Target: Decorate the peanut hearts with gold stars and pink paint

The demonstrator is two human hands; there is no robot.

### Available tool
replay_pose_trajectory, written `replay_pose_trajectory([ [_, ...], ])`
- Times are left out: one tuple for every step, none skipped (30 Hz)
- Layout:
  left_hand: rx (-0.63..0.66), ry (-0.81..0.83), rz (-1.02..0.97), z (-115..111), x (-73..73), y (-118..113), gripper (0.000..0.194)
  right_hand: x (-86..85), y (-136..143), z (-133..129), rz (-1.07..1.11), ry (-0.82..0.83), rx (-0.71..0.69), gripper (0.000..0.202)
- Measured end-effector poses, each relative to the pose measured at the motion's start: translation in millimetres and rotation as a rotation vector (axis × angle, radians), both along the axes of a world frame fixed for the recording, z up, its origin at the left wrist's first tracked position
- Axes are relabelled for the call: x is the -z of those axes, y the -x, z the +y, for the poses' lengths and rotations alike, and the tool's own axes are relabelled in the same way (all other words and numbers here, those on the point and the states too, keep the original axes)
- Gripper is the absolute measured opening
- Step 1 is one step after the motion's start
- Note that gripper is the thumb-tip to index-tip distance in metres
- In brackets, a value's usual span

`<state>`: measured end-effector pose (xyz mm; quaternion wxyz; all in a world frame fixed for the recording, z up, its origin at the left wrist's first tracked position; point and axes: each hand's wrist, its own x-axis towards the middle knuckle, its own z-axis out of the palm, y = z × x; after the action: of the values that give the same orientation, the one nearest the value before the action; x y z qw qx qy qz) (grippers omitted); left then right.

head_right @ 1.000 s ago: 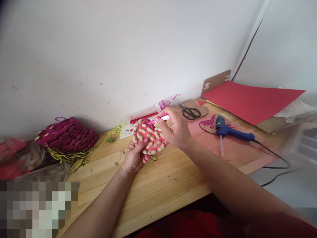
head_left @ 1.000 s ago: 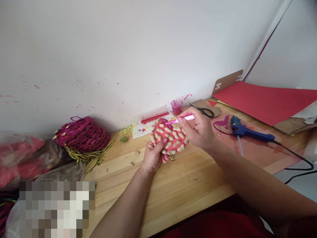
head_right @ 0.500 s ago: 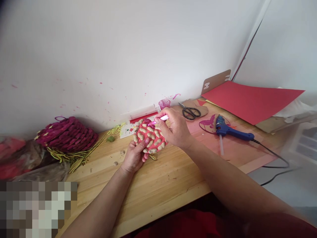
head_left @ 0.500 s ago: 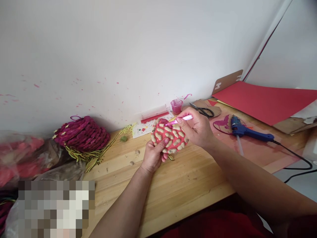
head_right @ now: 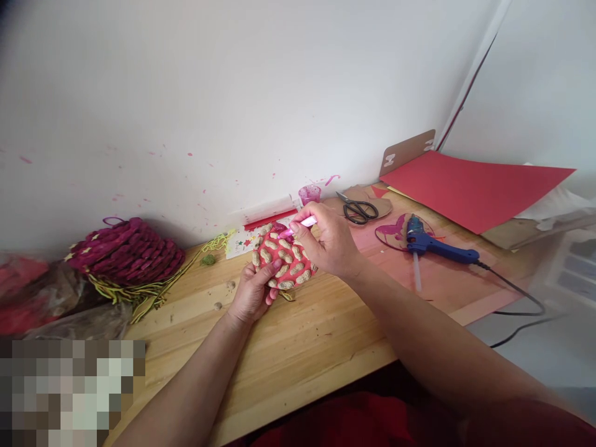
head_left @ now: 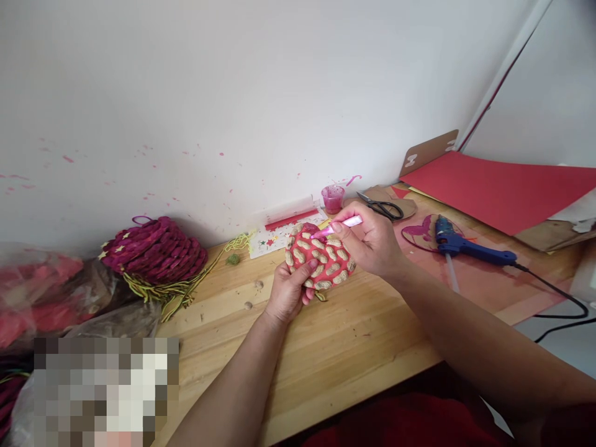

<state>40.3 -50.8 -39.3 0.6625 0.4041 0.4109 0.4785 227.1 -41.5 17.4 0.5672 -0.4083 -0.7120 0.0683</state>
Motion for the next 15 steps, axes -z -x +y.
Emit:
replay_pose_trajectory([
  [0.001,-0.001,0.000,0.0,0.1,0.2,0.051,0.2,0.0,0.2,-0.005,-0.004,-0.013,0.008],
  [0.000,-0.002,0.000,-0.1,0.4,0.4,0.051,0.4,0.0,0.4,-0.009,-0.009,-0.019,0.008],
  [-0.001,-0.002,-0.001,0.0,0.7,0.6,0.050,0.6,-0.1,0.6,-0.008,-0.013,-0.016,0.007],
  [-0.001,0.000,-0.001,0.0,1.1,0.8,0.050,0.7,-0.3,0.8,-0.006,-0.014,-0.005,0.007],
  [-0.002,0.002,-0.001,0.2,1.5,1.1,0.050,0.7,-0.6,0.9,-0.003,-0.011,0.010,0.007],
  [-0.002,0.005,-0.002,0.3,2.0,1.3,0.050,0.8,-0.8,1.0,-0.001,-0.005,0.021,0.007],
  [-0.001,0.007,-0.002,0.5,2.5,1.5,0.050,0.9,-0.9,1.2,-0.003,0.000,0.026,0.007],
  [0.003,0.008,-0.001,0.6,2.9,1.6,0.050,1.0,-1.0,1.4,-0.007,0.001,0.022,0.007],
  [0.006,0.007,-0.002,0.8,3.2,1.7,0.050,1.3,-0.9,1.7,-0.014,-0.002,0.012,0.007],
  [0.007,0.005,-0.003,1.0,3.4,1.7,0.049,1.6,-0.7,2.1,-0.022,-0.008,0.000,0.007],
  [0.007,0.003,-0.006,1.2,3.5,1.7,0.049,1.9,-0.6,2.5,-0.029,-0.014,-0.008,0.007],
  [0.007,0.002,-0.008,1.4,3.6,1.7,0.048,2.2,-0.6,2.9,-0.034,-0.021,-0.012,0.007],
  [0.006,0.002,-0.008,1.6,3.6,1.7,0.048,2.4,-0.7,3.2,-0.036,-0.025,-0.010,0.007],
  [0.005,0.004,-0.006,1.8,3.6,1.8,0.049,2.4,-0.9,3.4,-0.038,-0.026,-0.002,0.006],
  [0.004,0.006,-0.003,2.0,3.5,1.9,0.049,2.2,-1.3,3.5,-0.038,-0.024,0.008,0.006],
])
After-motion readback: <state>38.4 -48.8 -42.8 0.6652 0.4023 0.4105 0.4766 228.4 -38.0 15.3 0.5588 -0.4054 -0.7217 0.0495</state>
